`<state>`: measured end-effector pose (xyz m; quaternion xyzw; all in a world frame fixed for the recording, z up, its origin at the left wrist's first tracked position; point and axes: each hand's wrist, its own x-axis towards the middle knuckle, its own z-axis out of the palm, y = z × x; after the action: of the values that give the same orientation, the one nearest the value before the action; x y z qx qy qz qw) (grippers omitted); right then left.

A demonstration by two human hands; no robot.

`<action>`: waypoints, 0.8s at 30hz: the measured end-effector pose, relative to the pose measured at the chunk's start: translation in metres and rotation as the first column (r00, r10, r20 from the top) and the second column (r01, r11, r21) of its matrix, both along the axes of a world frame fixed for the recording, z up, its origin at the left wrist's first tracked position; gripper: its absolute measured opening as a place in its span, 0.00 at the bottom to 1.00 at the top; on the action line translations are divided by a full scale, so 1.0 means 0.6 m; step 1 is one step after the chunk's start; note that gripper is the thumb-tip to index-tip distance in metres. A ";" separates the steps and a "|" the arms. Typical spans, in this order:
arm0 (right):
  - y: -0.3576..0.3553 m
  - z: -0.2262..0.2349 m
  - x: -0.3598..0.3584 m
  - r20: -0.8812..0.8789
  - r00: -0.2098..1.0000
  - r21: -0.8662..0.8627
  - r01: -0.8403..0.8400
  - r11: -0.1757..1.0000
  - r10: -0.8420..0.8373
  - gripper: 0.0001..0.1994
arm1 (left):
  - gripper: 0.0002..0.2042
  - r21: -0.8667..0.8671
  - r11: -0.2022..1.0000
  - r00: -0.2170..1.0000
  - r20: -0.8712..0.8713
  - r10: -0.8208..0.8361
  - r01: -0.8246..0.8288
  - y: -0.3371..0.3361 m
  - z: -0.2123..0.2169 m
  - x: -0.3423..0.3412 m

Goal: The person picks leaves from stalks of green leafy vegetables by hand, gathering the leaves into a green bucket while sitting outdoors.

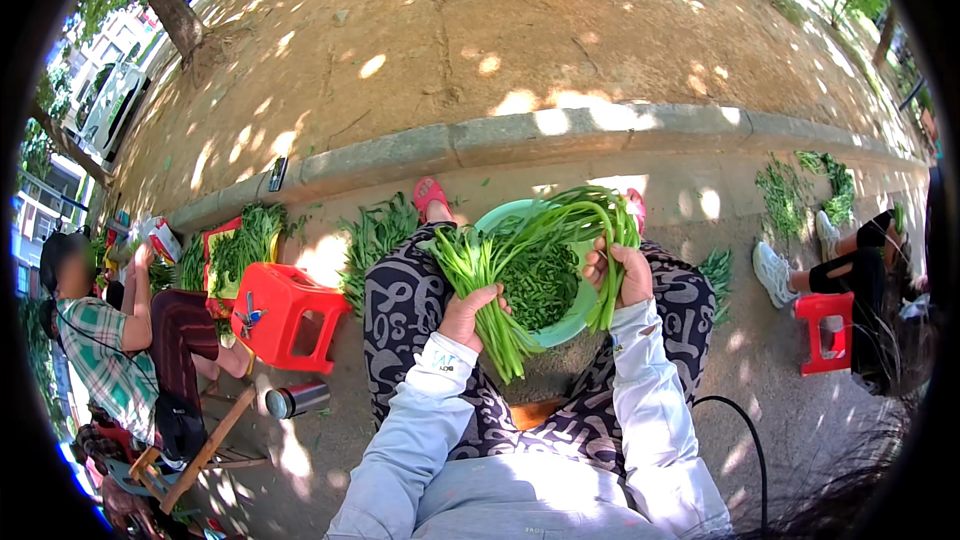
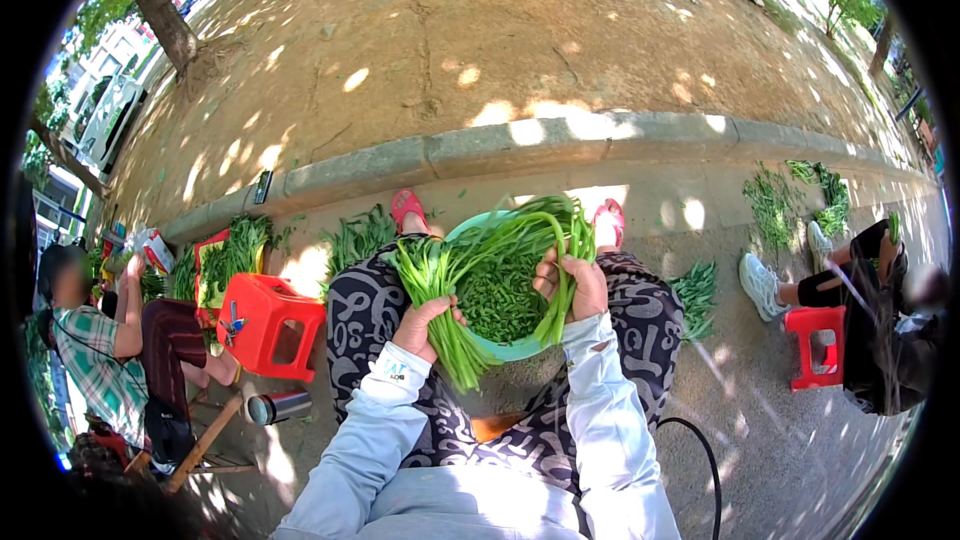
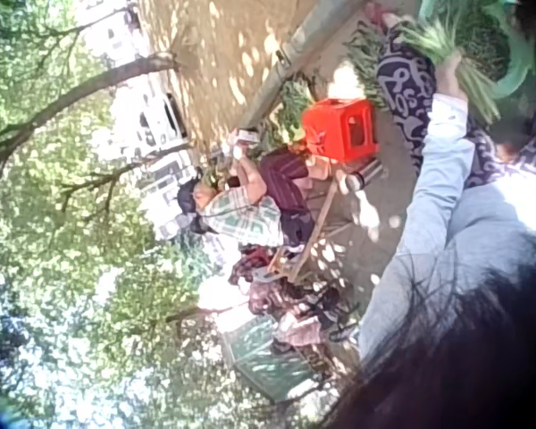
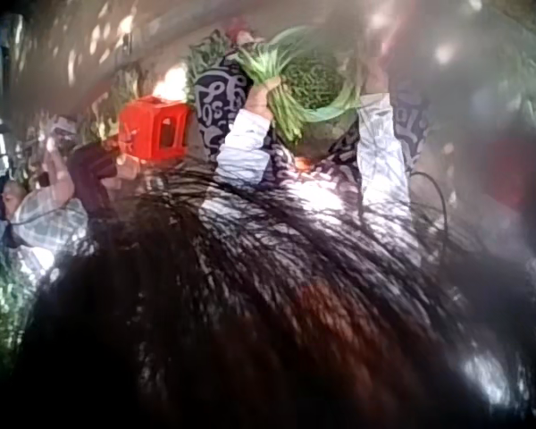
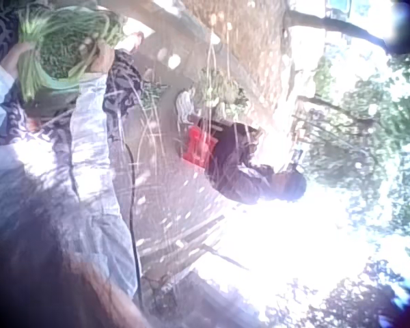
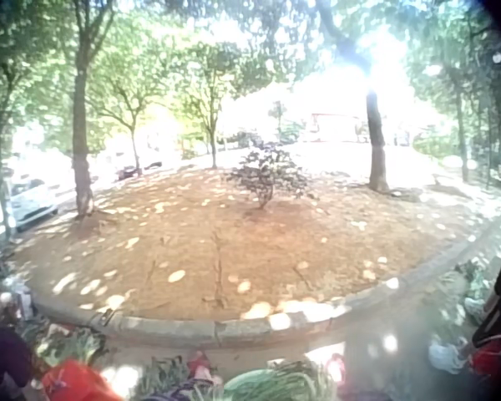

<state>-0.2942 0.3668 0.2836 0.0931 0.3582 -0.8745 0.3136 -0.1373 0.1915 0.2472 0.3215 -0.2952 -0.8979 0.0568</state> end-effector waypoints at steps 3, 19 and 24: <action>0.002 0.006 0.009 -0.191 0.963 0.042 -0.186 0.982 0.191 0.10 | 0.08 -0.073 0.997 0.999 0.016 0.027 -0.026 0.003 0.001 -0.006; -0.040 -0.033 0.075 -0.214 0.816 0.428 -0.416 0.802 0.537 0.11 | 0.14 -0.065 0.995 0.993 -0.078 -0.087 0.082 0.010 0.000 -0.006; -0.032 0.001 0.044 -0.069 0.976 0.267 -0.180 0.947 0.205 0.06 | 0.09 -0.045 0.996 0.997 -0.004 -0.083 0.082 0.009 0.007 -0.004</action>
<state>-0.2678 0.3475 0.2839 0.0560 0.4912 -0.7889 0.3651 -0.1398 0.1968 0.2511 0.3052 -0.3281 -0.8935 0.0277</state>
